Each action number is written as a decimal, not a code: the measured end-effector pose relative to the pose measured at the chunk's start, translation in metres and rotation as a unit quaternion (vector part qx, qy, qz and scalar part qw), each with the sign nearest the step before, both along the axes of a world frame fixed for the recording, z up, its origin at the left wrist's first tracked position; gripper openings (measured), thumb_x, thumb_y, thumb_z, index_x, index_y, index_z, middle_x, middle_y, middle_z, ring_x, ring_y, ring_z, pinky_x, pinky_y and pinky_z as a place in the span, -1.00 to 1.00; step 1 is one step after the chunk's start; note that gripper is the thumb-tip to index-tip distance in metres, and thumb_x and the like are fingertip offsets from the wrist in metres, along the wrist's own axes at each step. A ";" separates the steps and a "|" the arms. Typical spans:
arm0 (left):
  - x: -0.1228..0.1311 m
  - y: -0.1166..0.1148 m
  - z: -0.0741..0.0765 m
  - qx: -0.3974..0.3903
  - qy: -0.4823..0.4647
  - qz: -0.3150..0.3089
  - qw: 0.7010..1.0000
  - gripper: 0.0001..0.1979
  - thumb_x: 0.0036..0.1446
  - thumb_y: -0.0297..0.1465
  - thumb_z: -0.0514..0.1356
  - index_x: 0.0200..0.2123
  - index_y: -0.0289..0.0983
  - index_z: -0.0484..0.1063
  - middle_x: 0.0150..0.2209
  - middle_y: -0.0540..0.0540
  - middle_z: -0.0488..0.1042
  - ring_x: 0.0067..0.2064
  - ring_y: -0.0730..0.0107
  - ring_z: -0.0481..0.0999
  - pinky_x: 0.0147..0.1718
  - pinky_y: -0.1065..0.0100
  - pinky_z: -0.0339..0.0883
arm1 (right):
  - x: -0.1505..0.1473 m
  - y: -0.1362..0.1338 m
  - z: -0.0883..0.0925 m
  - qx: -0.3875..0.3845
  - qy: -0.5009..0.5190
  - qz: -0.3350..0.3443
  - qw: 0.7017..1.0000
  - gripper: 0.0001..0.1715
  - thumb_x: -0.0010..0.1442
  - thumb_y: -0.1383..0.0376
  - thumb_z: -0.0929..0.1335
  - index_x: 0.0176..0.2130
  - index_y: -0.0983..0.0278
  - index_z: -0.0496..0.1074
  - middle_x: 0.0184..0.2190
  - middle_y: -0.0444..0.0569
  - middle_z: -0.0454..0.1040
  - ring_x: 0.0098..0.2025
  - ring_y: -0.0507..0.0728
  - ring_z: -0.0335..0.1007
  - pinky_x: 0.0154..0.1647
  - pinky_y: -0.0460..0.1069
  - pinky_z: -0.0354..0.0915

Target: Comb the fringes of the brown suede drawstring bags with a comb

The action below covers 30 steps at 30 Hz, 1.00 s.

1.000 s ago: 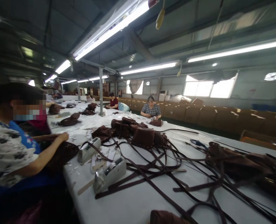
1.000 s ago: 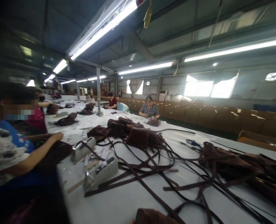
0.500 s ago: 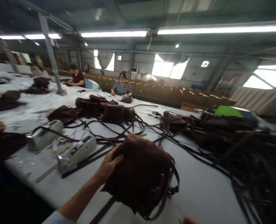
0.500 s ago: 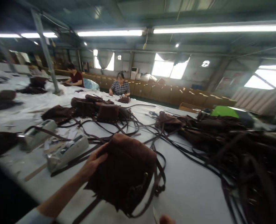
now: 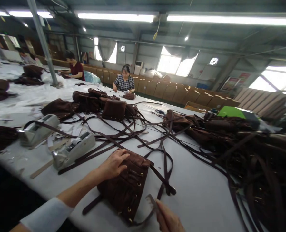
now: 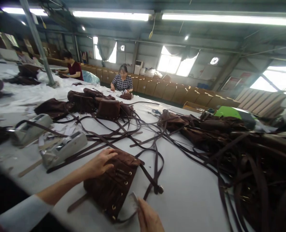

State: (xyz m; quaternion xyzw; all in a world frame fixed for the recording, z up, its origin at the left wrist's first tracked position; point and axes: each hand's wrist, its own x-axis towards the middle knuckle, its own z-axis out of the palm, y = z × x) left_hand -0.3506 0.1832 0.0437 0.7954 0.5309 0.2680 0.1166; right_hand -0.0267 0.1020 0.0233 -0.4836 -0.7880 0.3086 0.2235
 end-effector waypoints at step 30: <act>0.033 0.037 -0.069 0.002 0.094 -0.033 0.995 -0.95 0.25 -0.43 0.14 -0.25 -0.29 0.32 -0.24 -0.11 0.41 -0.11 0.16 0.35 -0.06 0.17 0.08 | -0.051 0.024 0.000 0.057 -0.187 0.201 0.960 -0.59 0.24 0.36 0.20 -0.01 0.08 0.46 -0.46 -0.13 0.49 -0.43 0.05 0.43 -0.45 -0.15 0.18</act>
